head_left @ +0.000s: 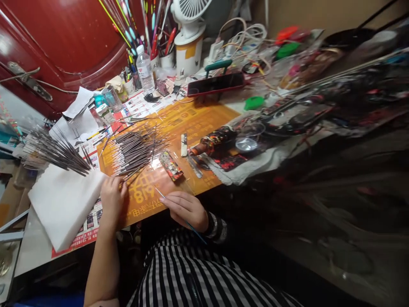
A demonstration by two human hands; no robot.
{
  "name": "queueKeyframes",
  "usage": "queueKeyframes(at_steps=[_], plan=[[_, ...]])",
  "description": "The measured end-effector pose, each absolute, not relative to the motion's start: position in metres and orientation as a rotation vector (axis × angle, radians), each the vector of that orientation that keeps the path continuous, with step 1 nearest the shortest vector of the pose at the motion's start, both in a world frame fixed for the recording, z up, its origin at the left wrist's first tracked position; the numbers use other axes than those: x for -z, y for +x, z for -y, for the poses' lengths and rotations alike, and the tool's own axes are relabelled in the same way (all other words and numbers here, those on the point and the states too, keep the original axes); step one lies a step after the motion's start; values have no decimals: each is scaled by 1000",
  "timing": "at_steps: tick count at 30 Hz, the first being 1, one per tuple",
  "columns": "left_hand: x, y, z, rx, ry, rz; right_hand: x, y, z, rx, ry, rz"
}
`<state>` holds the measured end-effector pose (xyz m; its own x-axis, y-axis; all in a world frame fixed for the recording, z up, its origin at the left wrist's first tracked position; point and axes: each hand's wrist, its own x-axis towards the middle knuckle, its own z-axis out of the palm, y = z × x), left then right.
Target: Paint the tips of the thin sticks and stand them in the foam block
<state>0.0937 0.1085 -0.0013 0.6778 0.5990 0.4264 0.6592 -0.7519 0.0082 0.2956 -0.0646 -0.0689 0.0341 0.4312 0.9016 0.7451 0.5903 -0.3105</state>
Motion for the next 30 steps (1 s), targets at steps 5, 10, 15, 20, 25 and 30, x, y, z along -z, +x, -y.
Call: queueKeyframes(at_steps=[5,10,15,20,25,30], plan=[[-9,87,-105,883,-2525,858,64,322,72,392,-1115,1510],[-12,90,-96,1148,-2528,865,62,343,74,489,-1156,1475],[-8,104,-82,1150,-2791,797,62,357,70,522,-1216,1434],[4,114,-79,1052,-2890,796,66,359,56,440,-1299,1396],[10,112,-83,1047,-2895,817,68,359,50,357,-1386,1470],[11,112,-84,1098,-2878,813,66,360,51,319,-1406,1507]])
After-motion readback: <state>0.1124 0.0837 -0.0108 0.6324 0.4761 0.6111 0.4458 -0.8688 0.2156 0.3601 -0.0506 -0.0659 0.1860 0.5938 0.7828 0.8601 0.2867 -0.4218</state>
